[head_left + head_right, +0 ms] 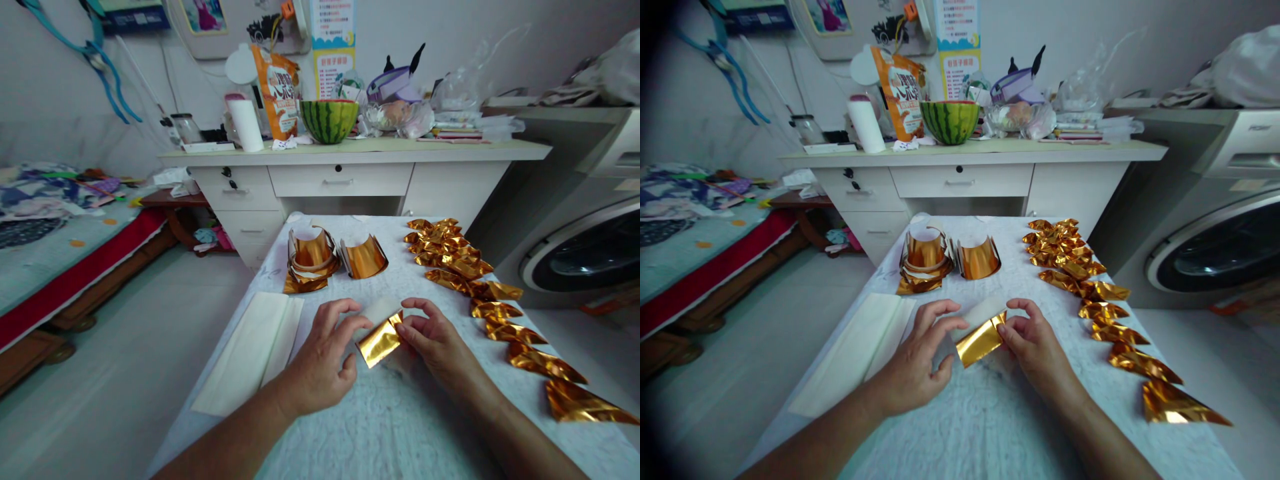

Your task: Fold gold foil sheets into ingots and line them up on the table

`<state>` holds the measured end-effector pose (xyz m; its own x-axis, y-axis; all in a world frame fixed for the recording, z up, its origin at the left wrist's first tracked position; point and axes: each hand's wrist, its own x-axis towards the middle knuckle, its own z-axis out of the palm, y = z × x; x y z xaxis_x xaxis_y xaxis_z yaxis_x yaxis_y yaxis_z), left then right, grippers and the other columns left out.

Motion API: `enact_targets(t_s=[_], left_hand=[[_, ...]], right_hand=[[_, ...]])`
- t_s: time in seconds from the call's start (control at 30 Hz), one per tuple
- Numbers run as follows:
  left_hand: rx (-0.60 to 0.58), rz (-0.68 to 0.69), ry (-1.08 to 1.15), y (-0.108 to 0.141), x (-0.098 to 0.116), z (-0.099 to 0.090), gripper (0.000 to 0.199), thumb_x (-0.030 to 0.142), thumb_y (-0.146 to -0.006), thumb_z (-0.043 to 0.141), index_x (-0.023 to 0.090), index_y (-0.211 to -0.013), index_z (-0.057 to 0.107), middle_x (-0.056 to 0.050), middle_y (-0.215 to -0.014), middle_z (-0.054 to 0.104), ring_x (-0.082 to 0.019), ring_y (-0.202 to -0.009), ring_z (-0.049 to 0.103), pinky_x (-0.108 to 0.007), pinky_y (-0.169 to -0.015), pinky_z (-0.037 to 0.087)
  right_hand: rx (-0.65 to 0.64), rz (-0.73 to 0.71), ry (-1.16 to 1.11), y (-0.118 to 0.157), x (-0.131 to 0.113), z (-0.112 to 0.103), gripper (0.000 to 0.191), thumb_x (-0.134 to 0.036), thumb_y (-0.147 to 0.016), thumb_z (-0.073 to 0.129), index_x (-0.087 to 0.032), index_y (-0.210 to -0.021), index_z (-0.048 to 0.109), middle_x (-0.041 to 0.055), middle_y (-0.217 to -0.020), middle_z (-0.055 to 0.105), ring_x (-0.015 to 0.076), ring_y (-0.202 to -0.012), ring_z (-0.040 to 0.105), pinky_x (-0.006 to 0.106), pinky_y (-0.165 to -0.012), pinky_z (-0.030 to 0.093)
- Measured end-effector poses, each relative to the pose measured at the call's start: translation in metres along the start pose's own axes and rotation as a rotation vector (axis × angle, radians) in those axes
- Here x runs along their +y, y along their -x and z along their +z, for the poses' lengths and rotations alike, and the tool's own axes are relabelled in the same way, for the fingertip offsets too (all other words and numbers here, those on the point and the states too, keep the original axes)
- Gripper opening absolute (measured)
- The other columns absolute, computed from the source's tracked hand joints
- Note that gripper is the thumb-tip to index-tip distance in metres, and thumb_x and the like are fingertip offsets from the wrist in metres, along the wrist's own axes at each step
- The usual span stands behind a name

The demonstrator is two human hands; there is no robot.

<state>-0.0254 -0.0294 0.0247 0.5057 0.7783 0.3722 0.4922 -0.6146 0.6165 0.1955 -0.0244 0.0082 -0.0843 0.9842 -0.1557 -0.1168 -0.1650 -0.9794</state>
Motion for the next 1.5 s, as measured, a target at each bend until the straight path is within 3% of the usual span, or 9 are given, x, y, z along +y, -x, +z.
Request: enact_targets(t_s=[0.2,0.47,0.73,0.87,1.0,1.13,1.3,1.5], left_hand=[[-0.045,0.216,-0.182,0.0,0.003,0.003,0.028,0.005,-0.083,0.055,0.024,-0.103,0.059,-0.003,-0.118,0.056,-0.023,-0.113,0.046,-0.039,-0.101,0.038],[-0.129,0.311,-0.215,-0.002,0.009,0.0,0.019,0.01,-0.092,0.047,0.019,-0.099,0.063,-0.007,-0.1,0.066,-0.022,-0.098,0.055,-0.039,-0.089,0.044],[-0.3,0.336,-0.34,0.002,0.006,0.013,0.025,0.019,-0.097,0.042,0.017,-0.081,0.061,-0.003,-0.076,0.062,-0.018,-0.075,0.057,-0.032,-0.072,0.045],[-0.324,0.286,-0.271,0.002,0.004,0.019,0.018,0.016,-0.093,0.047,0.018,-0.082,0.061,-0.003,-0.078,0.063,-0.018,-0.075,0.057,-0.031,-0.071,0.045],[-0.308,0.147,-0.17,0.0,0.003,0.018,0.01,0.016,-0.087,0.055,0.019,-0.08,0.062,-0.002,-0.08,0.063,-0.017,-0.079,0.056,-0.03,-0.074,0.043],[-0.308,0.02,-0.126,-0.001,0.001,0.016,0.006,0.015,-0.081,0.063,0.019,-0.077,0.062,-0.002,-0.08,0.062,-0.019,-0.083,0.055,-0.03,-0.074,0.042],[-0.334,-0.058,-0.087,-0.003,0.001,0.015,0.006,0.017,-0.083,0.063,0.019,-0.078,0.065,-0.002,-0.081,0.063,-0.019,-0.085,0.055,-0.03,-0.073,0.041],[-0.307,-0.094,-0.057,-0.001,0.001,0.016,0.006,0.014,-0.08,0.064,0.019,-0.077,0.063,-0.001,-0.083,0.06,-0.019,-0.087,0.053,-0.03,-0.075,0.04]], right_hand=[[-0.028,-0.006,0.03,-0.002,0.001,-0.003,0.052,-0.05,-0.072,0.075,-0.025,-0.101,0.039,-0.0056,-0.066,0.062,0.0125,-0.056,0.053,0.022,-0.051,0.034],[-0.059,-0.028,0.071,-0.003,0.004,-0.005,0.044,-0.045,-0.079,0.069,-0.024,-0.105,0.041,-0.0054,-0.068,0.062,0.013,-0.058,0.055,0.023,-0.053,0.036],[-0.011,-0.236,0.786,-0.002,0.011,-0.001,0.017,-0.024,-0.086,0.052,-0.023,-0.103,0.05,-0.0028,-0.07,0.061,0.0167,-0.063,0.058,0.028,-0.059,0.042],[-0.019,-0.325,1.077,0.0,0.012,0.004,0.01,-0.015,-0.084,0.052,-0.022,-0.089,0.059,0.002,-0.079,0.061,0.0198,-0.076,0.058,0.031,-0.069,0.043],[-0.068,-0.362,1.16,0.003,0.006,0.008,0.017,-0.012,-0.087,0.048,-0.021,-0.079,0.058,0.0035,-0.083,0.059,0.0193,-0.08,0.055,0.03,-0.069,0.042],[-0.159,-0.389,1.126,0.006,0.002,0.009,0.023,-0.006,-0.088,0.043,-0.021,-0.08,0.059,0.003,-0.083,0.059,0.0189,-0.081,0.053,0.03,-0.071,0.041],[-0.283,-0.431,1.042,0.013,-0.004,0.012,0.027,0.005,-0.073,0.045,-0.02,-0.078,0.055,0.0025,-0.084,0.057,0.0182,-0.084,0.051,0.03,-0.073,0.04],[-0.344,-0.397,0.999,0.023,-0.015,0.015,0.02,-0.007,-0.072,0.06,-0.021,-0.086,0.057,0.0039,-0.093,0.056,0.0213,-0.09,0.051,0.036,-0.08,0.042]])
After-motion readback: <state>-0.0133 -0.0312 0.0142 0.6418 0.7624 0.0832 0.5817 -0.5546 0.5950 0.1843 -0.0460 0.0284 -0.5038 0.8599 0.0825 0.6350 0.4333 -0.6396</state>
